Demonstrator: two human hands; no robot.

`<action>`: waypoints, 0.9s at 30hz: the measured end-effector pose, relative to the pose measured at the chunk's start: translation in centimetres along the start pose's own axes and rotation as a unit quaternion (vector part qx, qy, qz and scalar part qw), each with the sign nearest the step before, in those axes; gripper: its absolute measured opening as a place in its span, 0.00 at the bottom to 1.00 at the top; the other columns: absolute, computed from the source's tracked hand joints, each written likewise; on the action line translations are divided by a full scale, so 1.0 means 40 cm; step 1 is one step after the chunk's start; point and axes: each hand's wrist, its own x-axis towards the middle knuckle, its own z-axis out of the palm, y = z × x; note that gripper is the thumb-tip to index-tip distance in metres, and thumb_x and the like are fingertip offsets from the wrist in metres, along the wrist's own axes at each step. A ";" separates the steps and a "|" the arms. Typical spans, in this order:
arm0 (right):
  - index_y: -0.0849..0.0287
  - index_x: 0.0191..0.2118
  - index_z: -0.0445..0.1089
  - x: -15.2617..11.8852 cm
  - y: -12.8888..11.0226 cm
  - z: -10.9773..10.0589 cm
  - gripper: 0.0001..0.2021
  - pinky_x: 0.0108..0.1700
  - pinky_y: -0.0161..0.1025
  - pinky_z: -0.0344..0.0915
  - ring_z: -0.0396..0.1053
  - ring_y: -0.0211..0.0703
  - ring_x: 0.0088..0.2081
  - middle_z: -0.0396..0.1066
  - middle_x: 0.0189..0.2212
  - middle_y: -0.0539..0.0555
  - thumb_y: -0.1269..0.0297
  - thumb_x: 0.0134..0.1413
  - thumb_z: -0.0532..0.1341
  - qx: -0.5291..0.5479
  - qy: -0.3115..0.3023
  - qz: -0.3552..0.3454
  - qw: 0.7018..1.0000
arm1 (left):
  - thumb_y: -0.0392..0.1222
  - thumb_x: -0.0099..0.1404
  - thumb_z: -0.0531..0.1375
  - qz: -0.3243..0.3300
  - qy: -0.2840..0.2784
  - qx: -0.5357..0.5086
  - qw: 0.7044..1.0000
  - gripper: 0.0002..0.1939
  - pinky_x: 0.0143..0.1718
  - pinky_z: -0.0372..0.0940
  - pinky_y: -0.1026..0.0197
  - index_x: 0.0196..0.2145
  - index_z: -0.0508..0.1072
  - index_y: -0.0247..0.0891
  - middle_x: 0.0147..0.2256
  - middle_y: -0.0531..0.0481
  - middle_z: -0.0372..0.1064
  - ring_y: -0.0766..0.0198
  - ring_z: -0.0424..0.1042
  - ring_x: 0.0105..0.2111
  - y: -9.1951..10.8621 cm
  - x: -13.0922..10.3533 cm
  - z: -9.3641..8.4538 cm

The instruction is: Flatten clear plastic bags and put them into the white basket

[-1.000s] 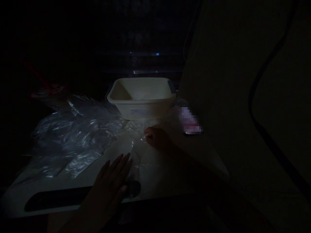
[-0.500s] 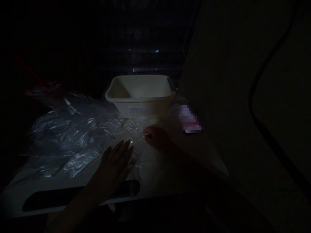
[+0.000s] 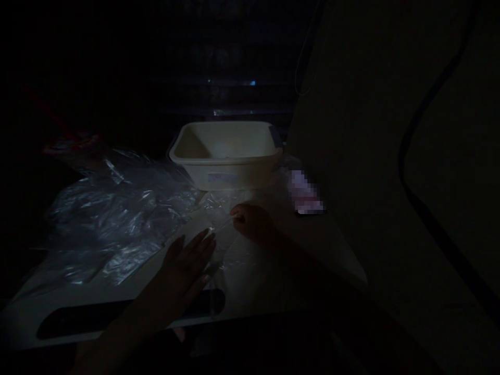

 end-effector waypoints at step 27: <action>0.59 0.39 0.63 0.034 -0.051 0.053 0.14 0.42 0.40 0.50 0.57 0.43 0.40 0.64 0.36 0.53 0.57 0.47 0.54 -0.143 -0.018 -0.185 0.972 | 0.43 0.62 0.43 0.029 0.003 -0.015 0.999 0.22 0.51 0.39 0.44 0.54 0.48 0.39 0.56 0.52 0.42 0.57 0.33 0.56 -0.015 -0.030 0.003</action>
